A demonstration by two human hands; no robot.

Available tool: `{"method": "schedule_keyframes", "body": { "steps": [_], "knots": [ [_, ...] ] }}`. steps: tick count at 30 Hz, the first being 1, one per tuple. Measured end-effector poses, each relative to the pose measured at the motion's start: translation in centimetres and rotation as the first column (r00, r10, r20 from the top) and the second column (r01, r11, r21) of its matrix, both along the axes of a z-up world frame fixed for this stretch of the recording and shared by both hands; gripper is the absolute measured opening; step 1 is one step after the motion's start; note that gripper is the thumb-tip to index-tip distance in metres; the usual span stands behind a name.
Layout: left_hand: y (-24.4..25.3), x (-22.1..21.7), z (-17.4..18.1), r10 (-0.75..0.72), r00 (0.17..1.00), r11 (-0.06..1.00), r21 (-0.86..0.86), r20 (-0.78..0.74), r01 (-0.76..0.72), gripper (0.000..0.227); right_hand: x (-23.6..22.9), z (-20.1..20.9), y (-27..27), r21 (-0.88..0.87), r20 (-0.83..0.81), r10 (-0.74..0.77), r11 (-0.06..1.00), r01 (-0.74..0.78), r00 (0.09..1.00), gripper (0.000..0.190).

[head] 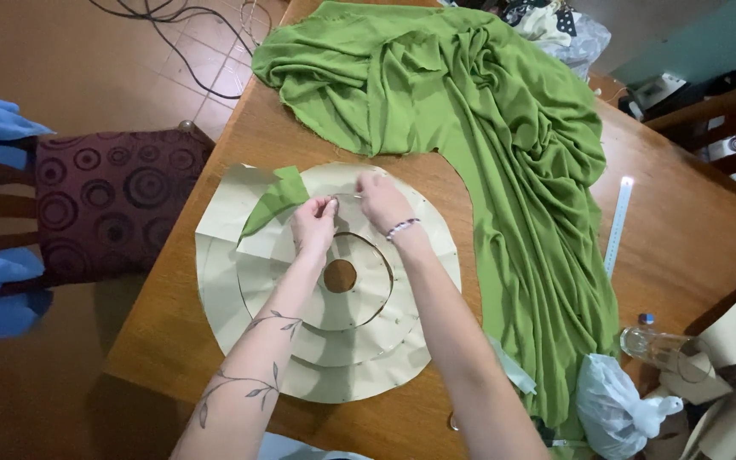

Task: The person is pinning a spiral-shaped paper pattern onto a piece of green fabric laid out on a wooden table to prepare for cutting.

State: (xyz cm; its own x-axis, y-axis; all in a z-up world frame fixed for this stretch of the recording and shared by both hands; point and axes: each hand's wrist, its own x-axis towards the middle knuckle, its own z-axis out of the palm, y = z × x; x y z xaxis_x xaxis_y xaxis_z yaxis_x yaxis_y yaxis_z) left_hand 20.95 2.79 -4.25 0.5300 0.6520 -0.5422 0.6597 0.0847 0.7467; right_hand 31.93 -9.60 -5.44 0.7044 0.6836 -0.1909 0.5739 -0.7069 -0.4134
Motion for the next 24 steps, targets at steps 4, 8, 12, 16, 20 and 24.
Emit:
{"method": "schedule_keyframes", "body": {
  "steps": [4,8,12,16,20,24],
  "knots": [
    [-0.1,-0.2,-0.5,0.047,0.992,0.988,-0.154,0.121,-0.028,0.016,-1.9,5.1,-0.6,0.322,-0.277,-0.15,0.916,0.239,0.949,0.032],
    [-1.6,-0.1,-1.3,0.263,0.937,0.848,-0.518,0.23,-0.111,0.021,-3.9,5.5,-0.7,0.367,-0.565,-0.194,0.811,0.455,0.802,0.038],
    [-1.9,0.2,0.7,0.215,0.941,0.854,-0.517,0.261,-0.052,0.018,-3.2,6.6,-1.3,0.301,-0.539,-0.198,0.863,0.407,0.818,0.043],
    [-1.5,2.1,-0.5,-0.021,0.973,0.98,-0.19,0.228,0.066,0.017,-0.5,6.7,-2.2,0.302,-0.426,-0.229,0.876,0.376,0.875,0.048],
    [-1.8,5.2,0.2,-0.184,0.972,0.983,0.053,0.147,0.178,0.015,3.0,2.6,-2.9,0.372,-0.264,-0.417,0.788,0.49,0.87,0.032],
    [-2.0,6.7,-0.7,-0.283,0.952,0.956,0.121,0.118,0.269,0.008,4.3,1.0,-2.5,0.296,-0.189,-0.347,0.872,0.39,0.919,0.034]
  ]
}}
